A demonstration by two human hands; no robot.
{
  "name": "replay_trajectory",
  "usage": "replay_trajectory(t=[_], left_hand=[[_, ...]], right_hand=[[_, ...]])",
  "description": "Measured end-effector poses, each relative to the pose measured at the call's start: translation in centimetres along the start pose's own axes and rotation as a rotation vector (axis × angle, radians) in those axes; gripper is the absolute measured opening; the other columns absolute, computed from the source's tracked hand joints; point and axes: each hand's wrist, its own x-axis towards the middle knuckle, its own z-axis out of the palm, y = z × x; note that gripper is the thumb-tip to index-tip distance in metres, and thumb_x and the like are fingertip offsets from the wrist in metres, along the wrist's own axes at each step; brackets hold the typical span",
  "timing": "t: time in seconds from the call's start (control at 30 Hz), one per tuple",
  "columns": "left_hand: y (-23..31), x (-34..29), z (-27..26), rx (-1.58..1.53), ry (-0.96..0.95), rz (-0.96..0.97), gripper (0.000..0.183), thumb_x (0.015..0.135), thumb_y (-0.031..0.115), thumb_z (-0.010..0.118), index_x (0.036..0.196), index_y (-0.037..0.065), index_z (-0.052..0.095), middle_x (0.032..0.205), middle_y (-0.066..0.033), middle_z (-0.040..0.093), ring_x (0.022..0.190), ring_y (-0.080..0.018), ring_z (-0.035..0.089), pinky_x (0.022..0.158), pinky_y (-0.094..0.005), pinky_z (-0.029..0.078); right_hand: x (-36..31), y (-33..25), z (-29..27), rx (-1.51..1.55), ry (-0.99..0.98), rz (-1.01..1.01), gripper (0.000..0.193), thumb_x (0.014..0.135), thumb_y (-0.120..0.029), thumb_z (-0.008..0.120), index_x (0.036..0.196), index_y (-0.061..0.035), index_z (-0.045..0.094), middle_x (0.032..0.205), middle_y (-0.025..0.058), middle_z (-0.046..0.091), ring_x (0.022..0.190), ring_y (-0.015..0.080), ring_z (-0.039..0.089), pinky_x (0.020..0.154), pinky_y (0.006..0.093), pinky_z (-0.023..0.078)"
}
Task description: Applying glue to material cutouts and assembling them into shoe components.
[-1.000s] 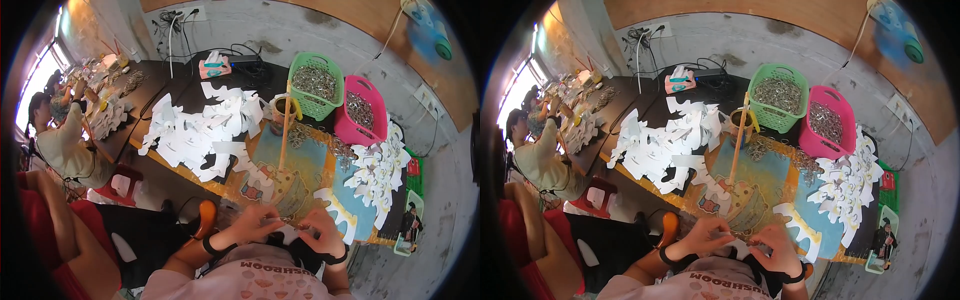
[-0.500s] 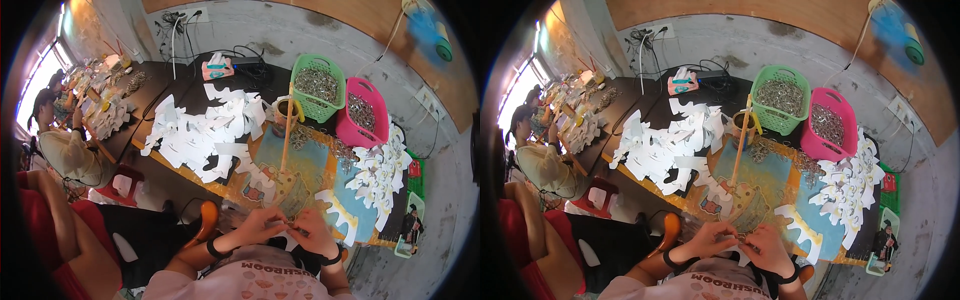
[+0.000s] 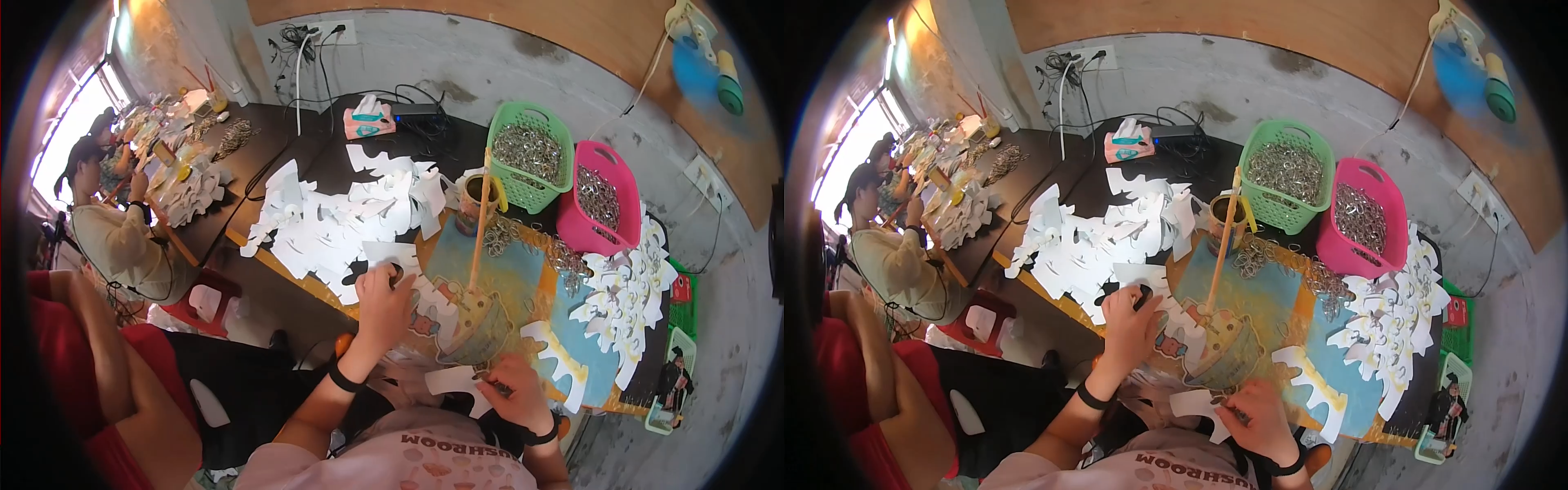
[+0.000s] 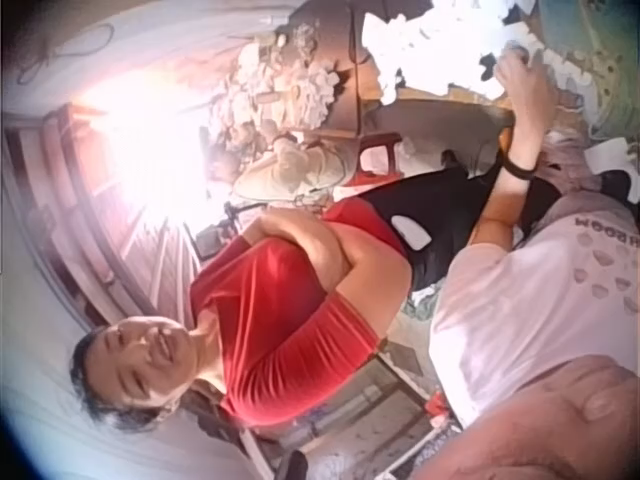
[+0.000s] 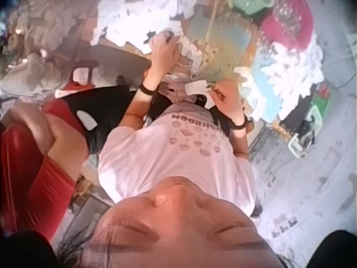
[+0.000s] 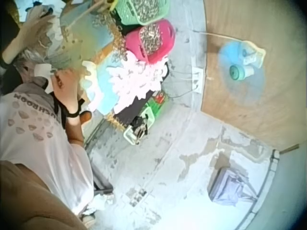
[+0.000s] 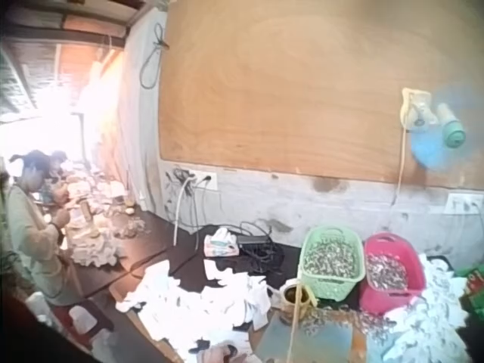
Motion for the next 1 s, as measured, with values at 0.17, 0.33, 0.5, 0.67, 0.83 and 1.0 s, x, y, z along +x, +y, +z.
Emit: replay_trajectory(t=[0.17,0.33,0.5,0.67,0.83,1.0], left_hand=[[-0.2,1.3,-0.1,0.131,0.007,0.020,0.044,0.067,0.012,0.072,0.110,0.008,0.065,0.126,-0.0187,0.045,0.119,-0.0331,0.041,0.095,-0.0478,0.030],[-0.2,1.8,0.5,0.179,-0.086,-0.050,0.045,0.071,0.009,0.070,0.115,0.008,0.061,0.134,-0.0215,0.038,0.124,-0.0369,0.036,0.100,-0.0494,0.028],[2.4,2.5,-2.4,-0.459,0.079,0.034,0.041,0.077,-0.004,0.056,0.116,0.008,0.060,0.131,-0.0193,0.043,0.124,-0.0356,0.039,0.100,-0.0398,0.035],[5.4,1.4,-5.4,-1.004,-0.452,0.108,0.020,0.082,0.008,0.063,0.101,0.002,0.062,0.097,-0.0110,0.063,0.089,-0.0240,0.060,0.079,-0.0323,0.046],[6.4,-0.4,-5.0,-1.024,-0.824,0.104,0.015,0.086,0.014,0.065,0.089,-0.001,0.063,0.074,-0.0072,0.062,0.067,-0.0167,0.058,0.063,-0.0298,0.046],[7.0,-0.3,-4.9,-1.161,-0.903,0.092,0.013,0.086,0.010,0.063,0.082,-0.002,0.057,0.066,-0.0108,0.051,0.059,-0.0225,0.046,0.056,-0.0321,0.037]], right_hand=[[0.0,-0.5,0.5,0.031,-0.006,-0.003,0.012,0.072,-0.009,0.073,0.070,-0.0038,0.062,0.062,0.0095,0.057,0.063,0.0311,0.055,0.073,0.0384,0.044],[-0.1,0.0,0.6,0.028,-0.031,-0.009,0.012,0.074,-0.010,0.073,0.070,-0.0038,0.063,0.062,0.0098,0.057,0.062,0.0307,0.056,0.075,0.0397,0.046],[-0.3,-0.4,0.2,0.026,-0.016,-0.003,0.012,0.075,-0.009,0.072,0.071,-0.0032,0.062,0.063,0.0099,0.056,0.063,0.0302,0.055,0.067,0.0391,0.045],[0.1,-0.9,-0.6,0.201,-0.094,0.117,0.010,0.077,-0.007,0.071,0.075,-0.0028,0.062,0.071,0.0105,0.056,0.069,0.0285,0.056,0.060,0.0351,0.042],[0.0,-0.1,-0.8,0.281,-0.100,0.091,0.012,0.078,-0.008,0.070,0.074,-0.0031,0.060,0.070,0.0096,0.056,0.069,0.0279,0.055,0.059,0.0357,0.042],[0.0,-0.6,-1.5,0.262,-0.121,0.075,0.011,0.078,-0.008,0.069,0.076,-0.0033,0.059,0.071,0.0083,0.056,0.068,0.0270,0.054,0.060,0.0357,0.041]])
